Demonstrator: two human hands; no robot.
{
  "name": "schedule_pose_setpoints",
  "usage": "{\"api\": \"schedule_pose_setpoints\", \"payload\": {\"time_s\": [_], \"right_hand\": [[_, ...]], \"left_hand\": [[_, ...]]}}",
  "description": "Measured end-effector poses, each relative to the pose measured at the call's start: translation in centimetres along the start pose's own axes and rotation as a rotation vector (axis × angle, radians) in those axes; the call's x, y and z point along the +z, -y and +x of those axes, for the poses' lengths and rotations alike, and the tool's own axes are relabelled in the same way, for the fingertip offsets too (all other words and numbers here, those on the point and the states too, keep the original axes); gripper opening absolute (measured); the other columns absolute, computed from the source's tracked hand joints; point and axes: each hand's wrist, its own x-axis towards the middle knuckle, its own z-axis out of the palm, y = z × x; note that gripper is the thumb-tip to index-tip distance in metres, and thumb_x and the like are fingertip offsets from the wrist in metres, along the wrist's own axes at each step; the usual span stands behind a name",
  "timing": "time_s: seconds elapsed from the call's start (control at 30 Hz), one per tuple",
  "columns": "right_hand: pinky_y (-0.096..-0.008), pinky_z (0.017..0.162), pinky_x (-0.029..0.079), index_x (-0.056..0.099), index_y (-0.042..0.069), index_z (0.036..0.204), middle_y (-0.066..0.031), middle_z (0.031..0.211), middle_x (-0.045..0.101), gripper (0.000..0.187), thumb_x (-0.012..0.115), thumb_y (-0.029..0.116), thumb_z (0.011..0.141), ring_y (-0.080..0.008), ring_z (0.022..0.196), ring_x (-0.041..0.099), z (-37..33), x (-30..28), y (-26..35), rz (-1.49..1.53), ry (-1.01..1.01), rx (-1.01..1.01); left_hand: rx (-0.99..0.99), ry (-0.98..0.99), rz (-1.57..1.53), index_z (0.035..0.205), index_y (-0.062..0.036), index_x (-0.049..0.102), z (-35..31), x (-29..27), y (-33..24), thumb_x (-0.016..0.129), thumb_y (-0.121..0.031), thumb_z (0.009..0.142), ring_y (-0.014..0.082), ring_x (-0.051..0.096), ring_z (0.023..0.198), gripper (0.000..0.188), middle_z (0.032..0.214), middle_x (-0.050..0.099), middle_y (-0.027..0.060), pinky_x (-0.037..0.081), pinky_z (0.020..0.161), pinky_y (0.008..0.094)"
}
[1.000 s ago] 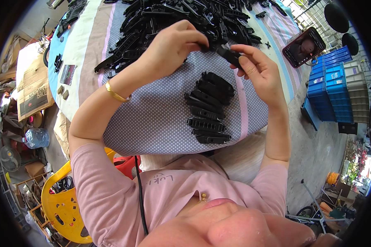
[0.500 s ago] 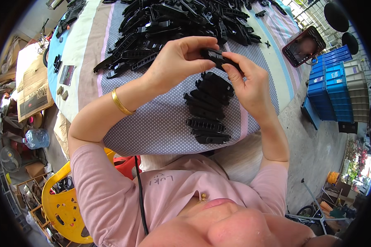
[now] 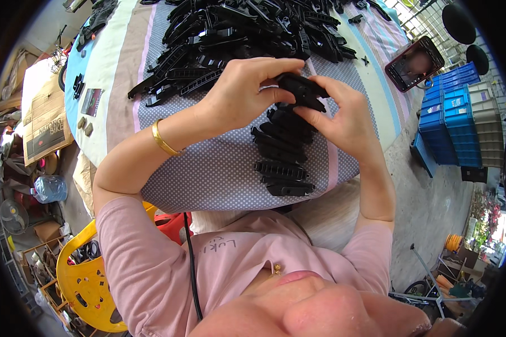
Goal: The recorder is manually assembling or inspecting small black plastic components by snapping pieces together and sorting them into a finished pile.
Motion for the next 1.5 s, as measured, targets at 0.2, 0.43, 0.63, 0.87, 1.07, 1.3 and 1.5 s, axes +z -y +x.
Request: {"api": "schedule_pose_setpoints", "payload": {"time_s": [0.2, 0.43, 0.63, 0.87, 1.07, 1.3, 1.5], "right_hand": [[-0.0334, 0.068, 0.048, 0.061, 0.001, 0.099, -0.0148, 0.084, 0.064, 0.037, 0.075, 0.011, 0.066, -0.0289, 0.077, 0.062, -0.5, 0.3, 0.5, -0.125, -0.095, -0.056], [-0.0348, 0.067, 0.047, 0.06, -0.001, 0.095, -0.016, 0.085, 0.062, 0.028, 0.069, 0.012, 0.072, -0.031, 0.077, 0.06, -0.3, -0.2, 0.6, -0.072, 0.006, 0.052], [-0.0335, 0.077, 0.044, 0.059, -0.003, 0.097, -0.0132, 0.09, 0.056, 0.028, 0.059, 0.02, 0.082, -0.0294, 0.087, 0.055, -0.5, -0.1, -1.8, -0.137, 0.194, -0.008], [-0.0311, 0.072, 0.045, 0.061, -0.002, 0.1, -0.0107, 0.083, 0.057, 0.029, 0.052, 0.022, 0.088, -0.0256, 0.078, 0.055, 0.1, -0.8, -1.8, 0.007, 0.456, -0.022], [-0.0313, 0.065, 0.047, 0.063, 0.002, 0.1, -0.013, 0.081, 0.064, 0.028, 0.058, 0.024, 0.083, -0.0255, 0.069, 0.061, 5.2, -1.0, -5.8, -0.259, -0.096, -0.084], [-0.0388, 0.079, 0.048, 0.062, 0.002, 0.096, -0.0165, 0.093, 0.064, 0.032, 0.064, 0.026, 0.075, -0.0324, 0.088, 0.06, 10.8, 1.2, -7.6, -0.485, 0.096, 0.211], [-0.0298, 0.059, 0.049, 0.053, 0.003, 0.118, -0.0082, 0.081, 0.058, 0.055, 0.061, 0.016, 0.066, -0.0181, 0.063, 0.06, 9.3, 1.0, -7.4, -0.202, 0.025, 0.224]], "left_hand": [[0.162, 0.026, 0.263, 0.105, -0.0034, 0.063, -0.1, -0.2, 0.0, 0.069, 0.006, 0.067, 0.0177, 0.064, 0.084, 0.04, 0.098, 0.064, 0.0111, 0.053, 0.071, 0.0254], [0.056, 0.156, 0.279, 0.104, -0.0051, 0.062, 0.9, -0.9, -0.6, 0.073, -0.008, 0.067, 0.0269, 0.062, 0.085, 0.039, 0.095, 0.063, 0.0127, 0.052, 0.07, 0.0305], [0.189, -0.251, 1.157, 0.104, -0.005, 0.062, 2.4, -6.6, 2.7, 0.063, -0.02, 0.079, 0.0304, 0.051, 0.101, 0.029, 0.106, 0.056, 0.0129, 0.044, 0.086, 0.0376], [-0.11, -0.036, 1.172, 0.101, -0.0021, 0.06, 2.1, -8.9, 3.2, 0.062, -0.018, 0.079, 0.0306, 0.057, 0.087, 0.027, 0.088, 0.061, 0.0127, 0.045, 0.081, 0.0355], [-0.057, -0.146, 0.746, 0.097, 0.0009, 0.057, 2.8, -7.3, 2.5, 0.065, -0.019, 0.078, 0.0232, 0.062, 0.081, 0.028, 0.087, 0.063, 0.0131, 0.049, 0.074, 0.0307], [-0.173, -0.052, 0.322, 0.115, -0.0005, 0.055, 2.8, -5.9, 2.9, 0.074, -0.032, 0.073, 0.0128, 0.061, 0.079, 0.055, 0.087, 0.064, 0.0071, 0.049, 0.07, 0.0242], [-0.311, -0.018, -0.017, 0.111, 0.0016, 0.053, 2.4, -5.4, 2.2, 0.075, -0.026, 0.072, 0.009, 0.061, 0.078, 0.052, 0.091, 0.066, 0.0054, 0.046, 0.057, 0.0193]]}}
